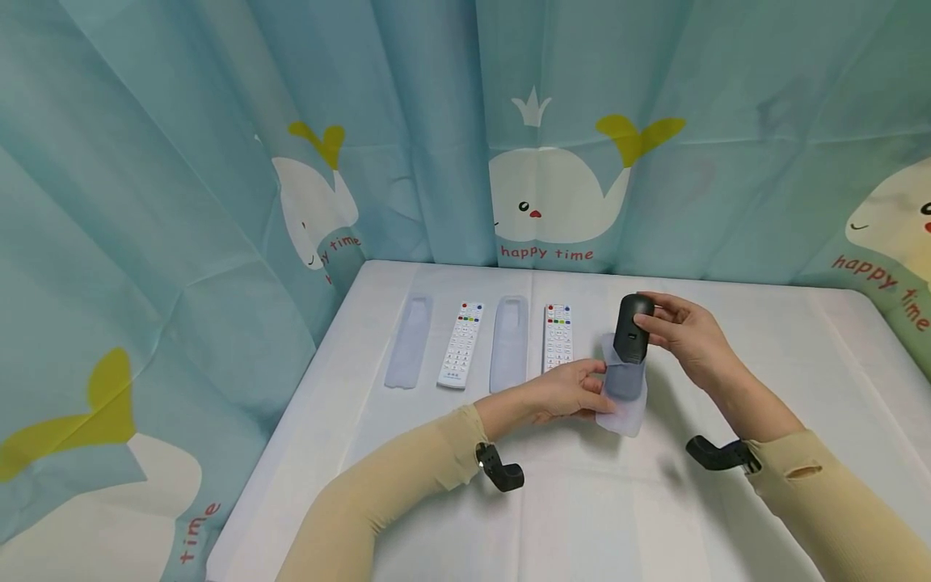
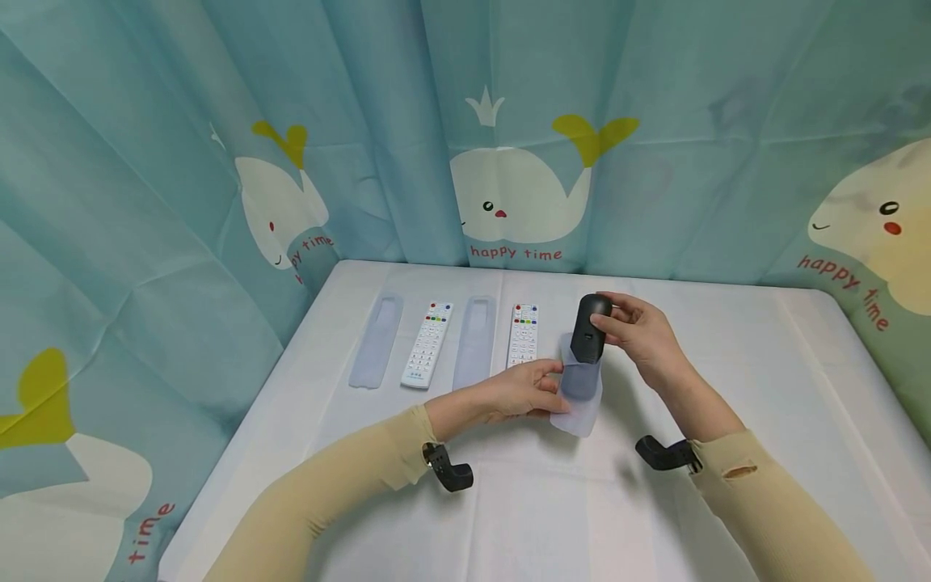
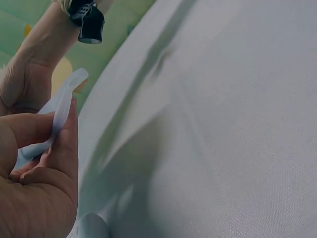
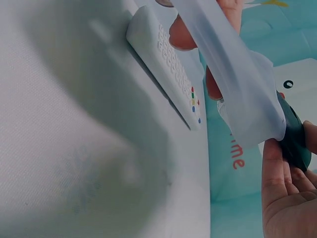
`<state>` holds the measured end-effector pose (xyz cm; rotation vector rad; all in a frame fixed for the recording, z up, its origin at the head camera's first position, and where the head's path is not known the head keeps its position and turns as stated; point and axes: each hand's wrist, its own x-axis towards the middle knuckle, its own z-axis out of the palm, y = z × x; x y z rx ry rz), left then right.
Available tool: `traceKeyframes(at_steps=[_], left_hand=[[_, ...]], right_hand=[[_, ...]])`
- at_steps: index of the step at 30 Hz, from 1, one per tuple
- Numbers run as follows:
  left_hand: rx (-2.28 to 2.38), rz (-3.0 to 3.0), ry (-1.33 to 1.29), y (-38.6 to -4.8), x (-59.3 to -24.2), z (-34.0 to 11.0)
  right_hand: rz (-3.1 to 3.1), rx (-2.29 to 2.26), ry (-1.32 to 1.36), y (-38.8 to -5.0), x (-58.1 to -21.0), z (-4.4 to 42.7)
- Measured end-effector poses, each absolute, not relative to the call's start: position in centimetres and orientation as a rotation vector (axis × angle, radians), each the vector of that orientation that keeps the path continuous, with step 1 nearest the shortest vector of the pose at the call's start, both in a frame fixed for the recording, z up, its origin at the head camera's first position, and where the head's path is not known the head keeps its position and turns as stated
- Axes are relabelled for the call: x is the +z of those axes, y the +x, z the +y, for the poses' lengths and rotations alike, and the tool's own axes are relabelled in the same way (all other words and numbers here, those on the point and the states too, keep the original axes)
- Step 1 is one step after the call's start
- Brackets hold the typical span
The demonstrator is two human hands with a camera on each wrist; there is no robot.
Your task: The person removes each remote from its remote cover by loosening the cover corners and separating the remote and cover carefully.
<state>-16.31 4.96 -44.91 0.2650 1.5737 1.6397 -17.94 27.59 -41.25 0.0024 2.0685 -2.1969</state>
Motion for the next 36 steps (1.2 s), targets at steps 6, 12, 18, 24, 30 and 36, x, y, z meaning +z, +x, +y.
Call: traceKeyframes(at_steps=[6,12,18,24,30,36], left_hand=[[1.615,1.588,0.293,-16.20,-44.94,4.78],[1.571,1.607,0.310,-16.18,-44.76,4.63],[1.541,1.617,0.326,-16.19,-44.77,4.55],[1.555,1.570,0.342,-16.17,-44.67,4.47],[1.561,1.549,0.336,-16.32,-44.59,4.48],[1.608,1.651,0.262,-16.60,-44.86,5.01]], right_hand=[[2.083,-2.176,0.015,-17.94,-41.26,27.60],[2.076,-2.188,0.012,-17.90,-41.26,27.62],[2.084,-2.201,0.022,-18.06,-41.39,27.88],[2.069,-2.220,0.030,-18.07,-41.32,28.12],[2.034,-2.275,0.020,-17.94,-41.15,28.06],[2.004,-2.274,0.015,-17.72,-41.28,27.44]])
